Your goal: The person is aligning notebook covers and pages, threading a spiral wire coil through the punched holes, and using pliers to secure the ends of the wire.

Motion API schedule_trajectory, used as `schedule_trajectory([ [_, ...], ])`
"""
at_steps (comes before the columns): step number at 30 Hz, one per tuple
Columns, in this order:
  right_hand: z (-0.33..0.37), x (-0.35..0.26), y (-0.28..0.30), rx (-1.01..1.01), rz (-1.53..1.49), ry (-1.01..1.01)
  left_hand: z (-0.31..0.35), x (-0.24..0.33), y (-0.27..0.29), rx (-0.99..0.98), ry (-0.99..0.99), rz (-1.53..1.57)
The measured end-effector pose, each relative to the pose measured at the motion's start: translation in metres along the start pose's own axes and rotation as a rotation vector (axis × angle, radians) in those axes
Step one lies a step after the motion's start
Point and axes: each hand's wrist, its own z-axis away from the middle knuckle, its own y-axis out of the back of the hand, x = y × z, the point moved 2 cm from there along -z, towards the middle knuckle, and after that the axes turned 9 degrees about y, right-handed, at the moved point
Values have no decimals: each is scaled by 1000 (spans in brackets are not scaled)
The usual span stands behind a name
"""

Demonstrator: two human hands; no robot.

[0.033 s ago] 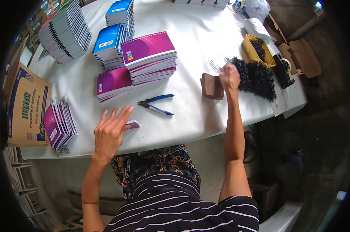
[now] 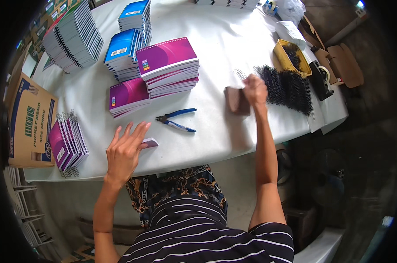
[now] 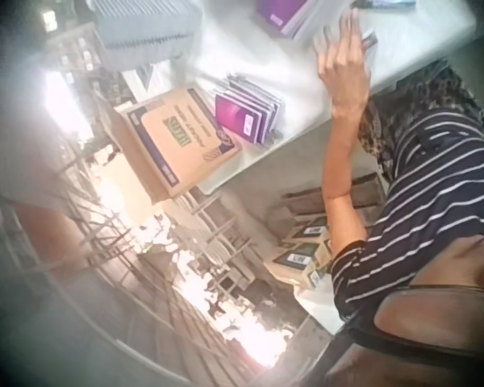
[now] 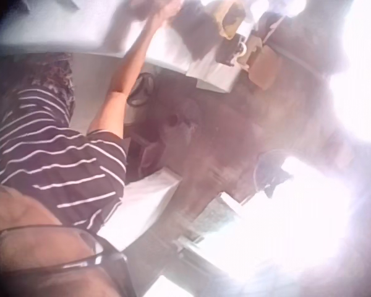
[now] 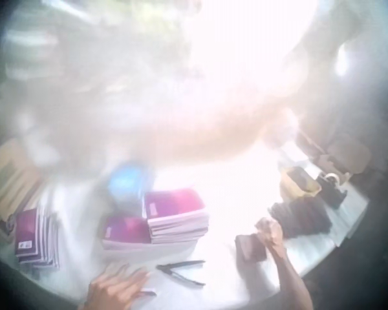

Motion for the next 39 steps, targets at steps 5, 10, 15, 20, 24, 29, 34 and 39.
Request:
schedule_trajectory([
  [5,-5,-29,-7,176,80,53,7,-3,1,-30,33,1],
  [10,-20,6,-9,-119,202,123,7,-3,2,-39,33,16],
  [15,-29,23,15,-132,-121,58,7,-1,3,-28,26,-1],
  [20,-19,25,27,-146,-473,50,8,-1,3,-31,29,12],
  [24,-18,22,39,-164,-454,90,10,0,1,-14,29,5],
  [29,-12,-2,53,-147,-371,152,9,2,1,-17,36,13],
  [34,0,-45,73,-115,-349,275,11,-1,2,-21,38,0],
  [39,26,-104,90,13,-354,500,8,-2,1,-14,57,5],
])
